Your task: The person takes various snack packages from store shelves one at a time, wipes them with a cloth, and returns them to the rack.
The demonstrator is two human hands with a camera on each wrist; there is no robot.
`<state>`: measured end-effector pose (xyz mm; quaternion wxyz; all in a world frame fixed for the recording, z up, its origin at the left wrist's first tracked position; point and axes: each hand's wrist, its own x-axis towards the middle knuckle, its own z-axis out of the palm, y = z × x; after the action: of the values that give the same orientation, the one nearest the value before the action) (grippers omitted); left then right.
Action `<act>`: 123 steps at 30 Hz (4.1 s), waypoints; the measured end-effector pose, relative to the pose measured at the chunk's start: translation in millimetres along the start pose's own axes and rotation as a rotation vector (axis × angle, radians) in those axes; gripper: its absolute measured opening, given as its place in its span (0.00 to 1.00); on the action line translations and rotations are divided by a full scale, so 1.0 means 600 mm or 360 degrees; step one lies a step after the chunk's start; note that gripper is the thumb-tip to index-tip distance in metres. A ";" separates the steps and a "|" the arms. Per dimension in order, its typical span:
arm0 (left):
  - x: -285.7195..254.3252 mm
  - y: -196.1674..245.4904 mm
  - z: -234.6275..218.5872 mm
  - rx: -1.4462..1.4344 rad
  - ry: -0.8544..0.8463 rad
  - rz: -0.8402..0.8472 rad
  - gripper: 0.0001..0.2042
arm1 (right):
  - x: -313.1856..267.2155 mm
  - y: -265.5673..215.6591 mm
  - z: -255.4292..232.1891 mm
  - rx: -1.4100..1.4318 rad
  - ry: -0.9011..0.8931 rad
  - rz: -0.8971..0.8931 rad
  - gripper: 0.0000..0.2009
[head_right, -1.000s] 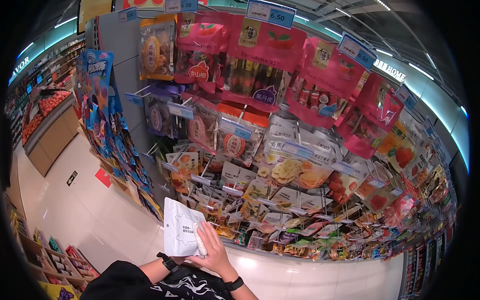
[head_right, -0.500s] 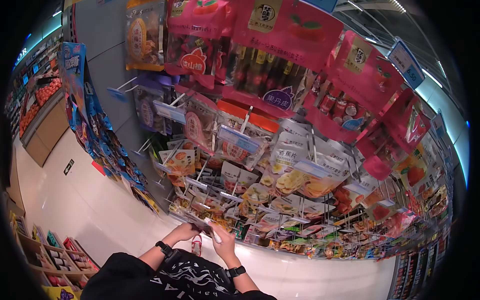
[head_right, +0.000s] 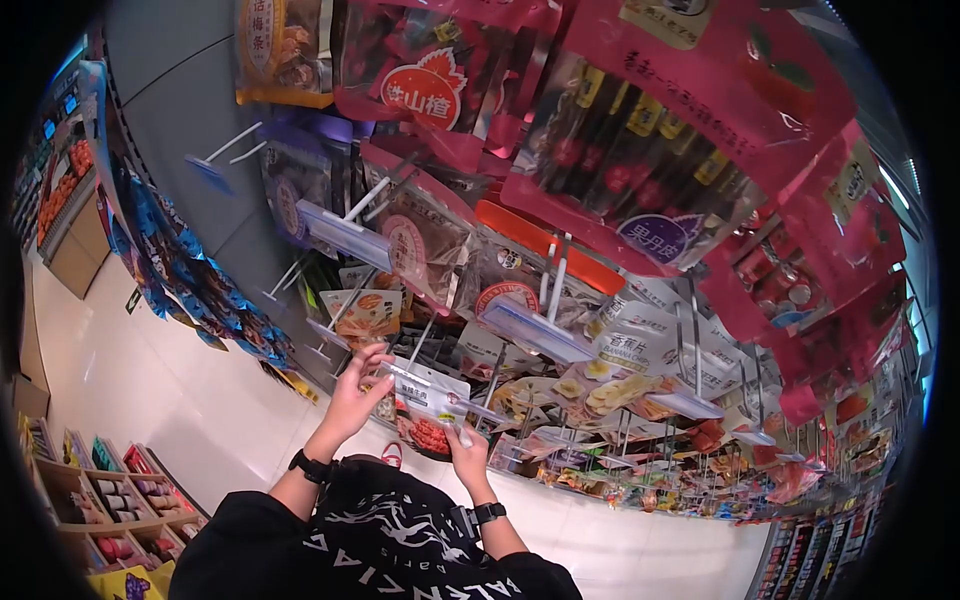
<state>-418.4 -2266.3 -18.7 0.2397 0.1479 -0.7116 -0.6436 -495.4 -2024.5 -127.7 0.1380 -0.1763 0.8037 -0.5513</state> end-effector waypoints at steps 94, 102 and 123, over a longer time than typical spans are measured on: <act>0.051 -0.063 -0.019 -0.0453 -0.0414 -0.0062 0.07 | 0.174 0.092 -0.041 -0.0126 0.0792 0.0102 0.55; 0.048 -0.067 -0.016 -0.0477 -0.0382 -0.0060 0.07 | 0.188 0.108 -0.039 0.0253 0.0527 0.0119 0.54; 0.037 -0.061 -0.018 -0.0430 -0.0340 -0.0162 0.10 | 0.122 0.009 -0.001 0.0553 0.0664 0.0218 0.12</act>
<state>-434.8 -2291.4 -50.7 0.1476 0.0808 -0.6317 -0.7568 -562.4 -2054.0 -134.4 0.0344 0.0221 0.7182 -0.6946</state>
